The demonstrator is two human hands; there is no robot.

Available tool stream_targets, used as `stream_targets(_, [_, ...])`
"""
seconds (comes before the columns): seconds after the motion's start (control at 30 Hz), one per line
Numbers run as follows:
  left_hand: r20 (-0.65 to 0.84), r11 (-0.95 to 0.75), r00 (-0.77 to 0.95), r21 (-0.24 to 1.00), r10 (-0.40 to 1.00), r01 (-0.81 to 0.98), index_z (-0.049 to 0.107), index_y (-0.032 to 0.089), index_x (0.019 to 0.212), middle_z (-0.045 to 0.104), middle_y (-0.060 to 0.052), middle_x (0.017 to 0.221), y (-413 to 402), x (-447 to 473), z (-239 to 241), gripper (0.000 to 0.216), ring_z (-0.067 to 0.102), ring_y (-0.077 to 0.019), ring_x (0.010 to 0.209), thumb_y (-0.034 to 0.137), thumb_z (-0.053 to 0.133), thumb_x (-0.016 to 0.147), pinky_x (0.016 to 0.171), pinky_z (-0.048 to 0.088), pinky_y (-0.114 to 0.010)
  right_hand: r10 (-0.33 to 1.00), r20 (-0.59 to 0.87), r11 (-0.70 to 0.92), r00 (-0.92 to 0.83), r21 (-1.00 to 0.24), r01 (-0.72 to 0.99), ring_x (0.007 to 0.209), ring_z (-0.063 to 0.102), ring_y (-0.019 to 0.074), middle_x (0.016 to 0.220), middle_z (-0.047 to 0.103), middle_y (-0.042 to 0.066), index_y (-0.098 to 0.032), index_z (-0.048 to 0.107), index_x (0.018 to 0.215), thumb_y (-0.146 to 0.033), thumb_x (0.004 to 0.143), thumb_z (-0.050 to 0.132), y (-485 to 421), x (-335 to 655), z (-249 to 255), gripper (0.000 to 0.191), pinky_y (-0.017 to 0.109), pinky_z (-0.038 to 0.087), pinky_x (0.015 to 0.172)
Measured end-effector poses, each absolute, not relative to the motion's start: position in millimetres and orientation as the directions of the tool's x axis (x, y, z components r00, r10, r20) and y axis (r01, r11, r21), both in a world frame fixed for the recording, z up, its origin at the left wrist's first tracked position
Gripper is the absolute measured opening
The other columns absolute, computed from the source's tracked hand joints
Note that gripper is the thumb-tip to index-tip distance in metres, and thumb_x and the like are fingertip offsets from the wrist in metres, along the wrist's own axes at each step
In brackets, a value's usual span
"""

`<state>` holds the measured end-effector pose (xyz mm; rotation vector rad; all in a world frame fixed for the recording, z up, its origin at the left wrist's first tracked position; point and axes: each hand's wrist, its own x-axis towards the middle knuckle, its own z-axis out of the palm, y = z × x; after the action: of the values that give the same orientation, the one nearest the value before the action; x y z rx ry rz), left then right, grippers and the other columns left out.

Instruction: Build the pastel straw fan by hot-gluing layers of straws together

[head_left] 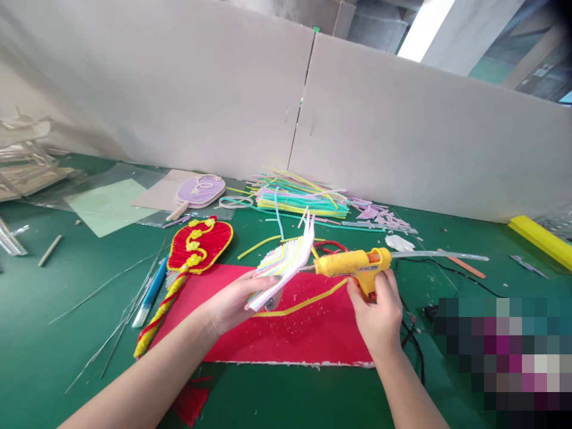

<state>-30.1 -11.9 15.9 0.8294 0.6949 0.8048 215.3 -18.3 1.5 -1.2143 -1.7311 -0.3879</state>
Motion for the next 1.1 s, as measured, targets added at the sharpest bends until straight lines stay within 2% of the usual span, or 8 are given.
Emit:
stream_targets(0.5, [-0.252,0.472,0.525,0.813,0.813,-0.342,0.057,0.014,0.057,0.048,0.002,0.051,-12.0,-33.1,9.5,0.039,0.037,-0.0077,0.048,0.045,0.079,0.059,0.047,0.025,-0.024,0.552,0.834,0.422,-0.001,-0.279,0.863,0.074,0.062,0.0166,0.087,0.058,0.008,-0.016,0.054,0.094,-0.021,0.086,0.059,-16.9,217.7,1.7,0.011,0.022,0.050,0.055])
stream_targets(0.7, [-0.233,0.462,0.529,0.813,0.816,-0.355,0.057,0.014,0.060,0.048,0.002,0.052,-12.3,-32.7,9.4,0.038,0.036,-0.0080,0.049,0.045,0.079,0.060,0.048,0.026,-0.024,0.524,0.851,0.434,-0.026,-0.240,0.868,0.075,0.063,0.0174,0.088,0.060,0.009,-0.016,0.055,0.097,-0.022,0.085,0.060,-17.5,216.3,1.8,0.014,0.023,0.052,0.057])
stream_targets(1.1, [-0.209,0.443,0.538,0.825,0.816,-0.350,0.057,0.014,0.063,0.047,0.002,0.053,-11.6,-33.2,6.1,0.036,0.035,-0.0083,0.049,0.045,0.076,0.063,0.048,0.024,-0.025,0.536,0.843,0.470,-0.041,-0.257,0.844,0.074,0.064,0.0178,0.088,0.060,0.008,-0.017,0.056,0.098,-0.018,0.084,0.061,-21.5,209.8,3.4,0.015,0.023,0.053,0.056])
